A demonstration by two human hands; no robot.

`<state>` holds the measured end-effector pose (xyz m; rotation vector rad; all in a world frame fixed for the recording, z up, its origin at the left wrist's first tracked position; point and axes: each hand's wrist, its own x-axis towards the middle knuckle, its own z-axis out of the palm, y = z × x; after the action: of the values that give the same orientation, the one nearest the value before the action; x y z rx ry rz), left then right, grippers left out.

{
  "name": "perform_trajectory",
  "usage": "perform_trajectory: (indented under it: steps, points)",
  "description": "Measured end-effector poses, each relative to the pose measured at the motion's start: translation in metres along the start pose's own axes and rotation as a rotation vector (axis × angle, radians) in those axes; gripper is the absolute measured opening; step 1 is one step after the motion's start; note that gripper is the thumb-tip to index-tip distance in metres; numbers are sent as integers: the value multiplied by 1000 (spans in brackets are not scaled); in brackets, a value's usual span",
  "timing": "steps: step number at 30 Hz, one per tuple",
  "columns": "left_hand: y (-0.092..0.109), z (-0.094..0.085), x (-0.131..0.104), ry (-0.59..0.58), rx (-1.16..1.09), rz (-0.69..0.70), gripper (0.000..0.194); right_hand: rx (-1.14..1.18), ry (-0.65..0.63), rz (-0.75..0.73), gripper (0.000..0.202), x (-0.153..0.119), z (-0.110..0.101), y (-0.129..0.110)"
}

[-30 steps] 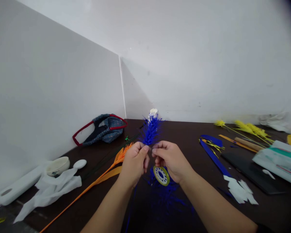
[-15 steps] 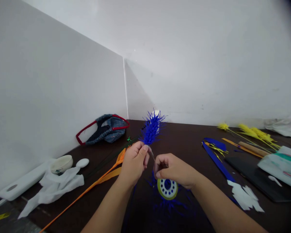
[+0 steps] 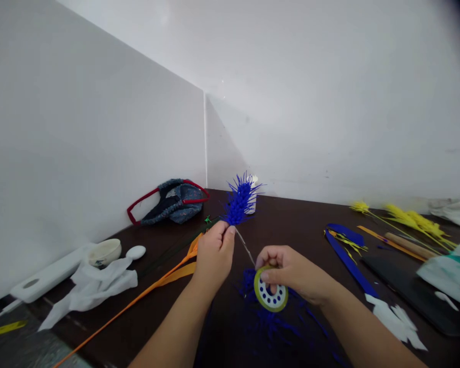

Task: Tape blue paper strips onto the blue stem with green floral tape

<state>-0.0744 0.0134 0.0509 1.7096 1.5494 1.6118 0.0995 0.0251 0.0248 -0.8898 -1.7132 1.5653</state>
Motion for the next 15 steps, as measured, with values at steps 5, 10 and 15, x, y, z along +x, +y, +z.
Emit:
perform_trajectory:
  steps: [5,10,15]
  points:
    - [-5,0,4,38,-91,-18,28,101,43,-42,15,-5,-2,-11]
    - [-13,9,6,-3,-463,-119,22,244,21,-67,27,-19,34,-29]
    - [-13,25,0,-85,-869,-261,24,311,177,-85,27,-20,96,-21]
